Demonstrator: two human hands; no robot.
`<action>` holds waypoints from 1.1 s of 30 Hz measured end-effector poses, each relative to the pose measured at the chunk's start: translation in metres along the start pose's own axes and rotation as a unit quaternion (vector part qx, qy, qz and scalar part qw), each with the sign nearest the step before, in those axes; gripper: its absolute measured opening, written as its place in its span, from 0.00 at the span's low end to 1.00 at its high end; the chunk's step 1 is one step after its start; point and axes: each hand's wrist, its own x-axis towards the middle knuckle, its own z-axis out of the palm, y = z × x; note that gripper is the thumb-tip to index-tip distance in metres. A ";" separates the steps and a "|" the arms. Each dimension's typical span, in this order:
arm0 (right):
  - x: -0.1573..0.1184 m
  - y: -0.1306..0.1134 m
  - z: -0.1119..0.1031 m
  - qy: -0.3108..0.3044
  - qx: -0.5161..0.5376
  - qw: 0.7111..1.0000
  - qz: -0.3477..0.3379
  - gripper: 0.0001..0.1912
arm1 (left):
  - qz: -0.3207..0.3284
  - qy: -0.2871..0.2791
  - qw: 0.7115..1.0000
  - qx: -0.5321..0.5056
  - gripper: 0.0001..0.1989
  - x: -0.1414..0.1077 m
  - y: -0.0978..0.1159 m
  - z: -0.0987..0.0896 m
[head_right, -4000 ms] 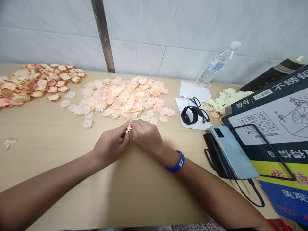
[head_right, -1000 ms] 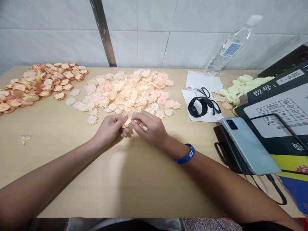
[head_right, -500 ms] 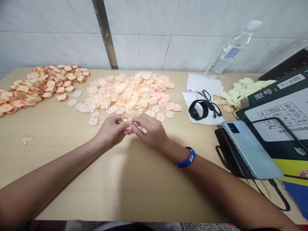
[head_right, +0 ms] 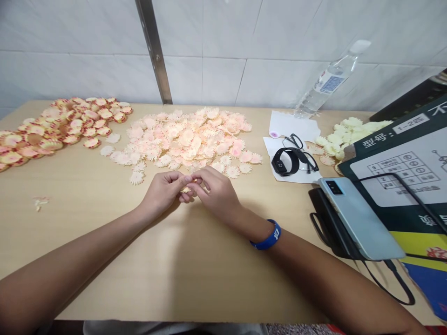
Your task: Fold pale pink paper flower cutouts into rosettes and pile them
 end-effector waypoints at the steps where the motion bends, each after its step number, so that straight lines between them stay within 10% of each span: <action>1: 0.000 0.000 -0.001 -0.005 -0.001 1.000 0.013 0.05 | 0.002 0.000 1.000 0.003 0.23 0.000 0.000 0.000; 7: 0.004 0.006 -0.003 -0.002 0.122 0.980 0.155 0.06 | 0.004 -0.017 1.000 -0.001 0.19 0.003 -0.002 0.000; 14: 0.015 0.018 -0.007 -0.052 0.471 0.809 0.347 0.22 | 0.008 -0.037 0.999 0.004 0.13 0.003 0.002 0.000; 23: 0.009 0.006 0.001 -0.064 0.404 0.862 0.300 0.19 | 0.042 -0.019 0.999 0.014 0.13 0.005 -0.001 0.000; 33: 0.013 0.013 -0.006 -0.107 0.469 0.804 0.349 0.16 | 0.107 -0.028 0.964 0.241 0.06 -0.005 0.005 -0.004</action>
